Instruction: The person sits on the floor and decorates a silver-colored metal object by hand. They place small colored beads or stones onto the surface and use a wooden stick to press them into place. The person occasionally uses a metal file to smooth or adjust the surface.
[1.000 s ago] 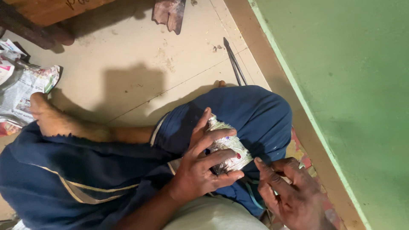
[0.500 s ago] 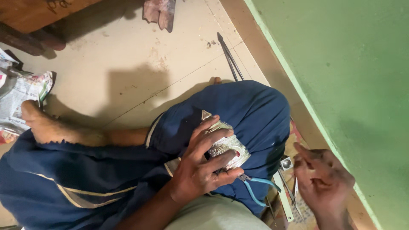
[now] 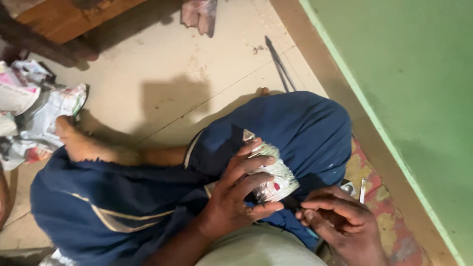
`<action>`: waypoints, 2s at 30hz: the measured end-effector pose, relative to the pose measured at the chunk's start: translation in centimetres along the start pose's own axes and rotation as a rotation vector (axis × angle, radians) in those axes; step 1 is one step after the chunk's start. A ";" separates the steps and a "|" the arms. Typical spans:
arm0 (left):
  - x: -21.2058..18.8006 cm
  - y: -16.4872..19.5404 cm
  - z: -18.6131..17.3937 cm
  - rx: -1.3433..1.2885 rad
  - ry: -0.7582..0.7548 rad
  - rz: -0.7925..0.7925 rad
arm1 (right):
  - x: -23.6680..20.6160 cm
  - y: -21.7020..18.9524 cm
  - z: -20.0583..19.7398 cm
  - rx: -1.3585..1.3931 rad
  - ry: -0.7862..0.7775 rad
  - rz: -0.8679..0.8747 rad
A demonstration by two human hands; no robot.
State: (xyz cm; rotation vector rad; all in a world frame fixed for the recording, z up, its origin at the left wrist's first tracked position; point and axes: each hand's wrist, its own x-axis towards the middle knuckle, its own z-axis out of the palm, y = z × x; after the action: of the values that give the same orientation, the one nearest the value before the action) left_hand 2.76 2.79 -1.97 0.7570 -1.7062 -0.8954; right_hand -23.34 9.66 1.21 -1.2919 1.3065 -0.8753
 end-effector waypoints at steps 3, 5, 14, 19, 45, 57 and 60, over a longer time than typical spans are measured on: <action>-0.3 0.1 -0.3 -0.003 -0.018 0.013 | 0.0 0.7 1.0 0.240 -0.099 0.302; -0.4 0.2 -0.4 -0.003 -0.028 0.034 | -0.2 1.4 1.6 0.320 -0.046 0.463; -0.5 0.6 -0.8 0.012 -0.082 0.100 | -1.5 3.7 1.6 0.431 0.011 0.500; -0.4 0.7 -0.7 0.024 -0.075 0.122 | -1.1 2.7 1.9 0.404 0.017 0.503; -0.3 0.8 -0.2 0.168 -0.076 0.195 | 1.6 -3.6 5.9 -0.448 0.306 -0.275; -0.1 0.2 0.8 0.251 -0.141 0.169 | 1.0 -2.0 5.4 -0.219 0.332 -0.100; 0.1 0.1 1.1 0.240 -0.144 0.136 | 1.2 -1.4 5.3 -0.286 0.391 -0.043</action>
State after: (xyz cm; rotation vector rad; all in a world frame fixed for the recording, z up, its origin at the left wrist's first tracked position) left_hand 1.66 2.93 -2.07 0.7378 -1.9922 -0.6723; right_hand -17.74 9.21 1.38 -1.4176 1.7668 -1.0351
